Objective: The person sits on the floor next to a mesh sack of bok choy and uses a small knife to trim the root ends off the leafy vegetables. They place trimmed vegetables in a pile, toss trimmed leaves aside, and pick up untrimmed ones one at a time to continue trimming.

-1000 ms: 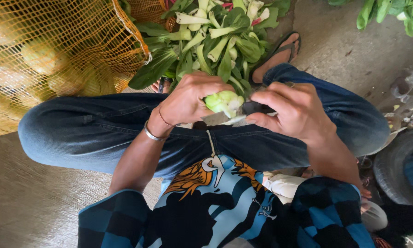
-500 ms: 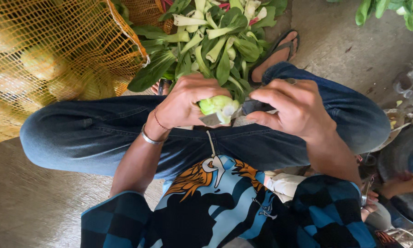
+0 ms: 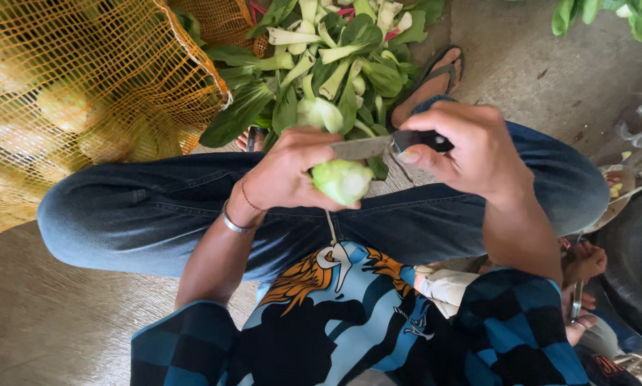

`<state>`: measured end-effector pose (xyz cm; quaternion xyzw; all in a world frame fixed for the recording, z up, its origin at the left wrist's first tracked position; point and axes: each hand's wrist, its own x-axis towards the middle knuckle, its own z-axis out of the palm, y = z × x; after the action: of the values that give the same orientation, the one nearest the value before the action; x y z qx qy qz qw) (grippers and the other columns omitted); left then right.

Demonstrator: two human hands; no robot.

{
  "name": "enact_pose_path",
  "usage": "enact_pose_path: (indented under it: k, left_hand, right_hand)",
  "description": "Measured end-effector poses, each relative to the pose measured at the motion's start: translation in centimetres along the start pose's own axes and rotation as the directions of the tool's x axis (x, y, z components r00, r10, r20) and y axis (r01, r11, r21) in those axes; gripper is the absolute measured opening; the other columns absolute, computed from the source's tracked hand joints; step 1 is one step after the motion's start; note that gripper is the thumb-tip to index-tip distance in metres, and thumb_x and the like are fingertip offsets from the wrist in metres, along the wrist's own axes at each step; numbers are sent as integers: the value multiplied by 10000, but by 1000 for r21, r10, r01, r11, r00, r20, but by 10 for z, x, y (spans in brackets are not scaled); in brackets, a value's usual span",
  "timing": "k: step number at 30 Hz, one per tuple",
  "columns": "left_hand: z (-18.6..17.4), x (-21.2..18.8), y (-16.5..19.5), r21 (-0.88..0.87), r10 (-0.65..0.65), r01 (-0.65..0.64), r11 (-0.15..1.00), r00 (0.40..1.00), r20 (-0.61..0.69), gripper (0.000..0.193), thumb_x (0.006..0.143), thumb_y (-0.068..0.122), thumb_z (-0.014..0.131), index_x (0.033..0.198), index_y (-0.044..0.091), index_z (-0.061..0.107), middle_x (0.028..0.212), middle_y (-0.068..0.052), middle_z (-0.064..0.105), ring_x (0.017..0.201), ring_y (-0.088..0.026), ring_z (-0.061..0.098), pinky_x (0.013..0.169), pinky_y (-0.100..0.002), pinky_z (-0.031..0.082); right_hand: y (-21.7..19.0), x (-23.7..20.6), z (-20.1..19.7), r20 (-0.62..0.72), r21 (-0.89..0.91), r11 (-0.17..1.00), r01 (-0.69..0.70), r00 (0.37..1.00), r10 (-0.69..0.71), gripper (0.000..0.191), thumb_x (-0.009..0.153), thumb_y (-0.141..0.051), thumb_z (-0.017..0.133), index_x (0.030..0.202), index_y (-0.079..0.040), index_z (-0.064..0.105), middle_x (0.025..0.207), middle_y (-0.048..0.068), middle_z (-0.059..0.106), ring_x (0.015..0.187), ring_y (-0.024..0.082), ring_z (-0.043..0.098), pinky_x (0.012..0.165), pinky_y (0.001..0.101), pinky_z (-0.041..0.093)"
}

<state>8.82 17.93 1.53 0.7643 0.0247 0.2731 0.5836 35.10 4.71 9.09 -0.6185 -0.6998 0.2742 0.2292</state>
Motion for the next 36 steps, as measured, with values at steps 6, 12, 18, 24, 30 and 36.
enact_pose_path:
  k: [6,12,18,24,30,36]
  left_hand:
    - [3,-2,-4,-117,-143,147,982,989,41,541,829,343,908,1212,39,677,1094,-114,718,958,-277,725,864,-368,575]
    - [18,-11,-15,-118,-266,278,953,958,112,588,991,447,738,1350,21,547,1210,-170,686,1086,-337,726,979,-419,580]
    - [23,-18,-24,-156,-278,274,949,961,-4,622,1024,465,701,1387,6,491,1218,-162,673,1112,-308,709,990,-402,561]
    - [32,-11,-28,-321,-321,275,906,942,-100,355,1048,353,656,1172,21,631,1029,-96,674,891,-207,657,830,-302,530]
    - [30,-7,-22,-93,-222,204,975,937,-268,272,1108,272,613,1160,13,675,1132,-121,652,1048,-255,651,943,-351,527]
    - [43,0,-12,363,-158,344,866,877,-454,243,916,187,830,931,26,649,956,-119,650,921,-321,628,853,-432,488]
  right_hand:
    - [5,-4,29,156,536,819,-206,977,144,468,999,-487,653,1228,-79,649,723,-43,561,576,64,485,559,232,373]
    - [-10,4,51,109,629,762,-152,988,108,743,829,-369,883,1365,-17,507,1013,-39,619,713,24,456,622,202,381]
    - [-4,3,62,38,530,822,-206,975,219,530,834,-298,915,1220,-49,651,861,-67,629,639,15,445,583,197,352]
    - [0,-1,67,-18,648,734,-205,959,283,499,830,-293,927,1098,-45,589,1027,-13,593,688,23,444,595,204,352]
    - [-6,3,64,-88,506,856,-109,980,177,480,861,-285,920,1125,-6,633,1013,5,599,773,62,482,679,242,392]
    - [-1,5,72,-63,450,818,-358,901,428,415,858,-338,887,990,-53,616,811,-34,579,682,38,474,605,224,386]
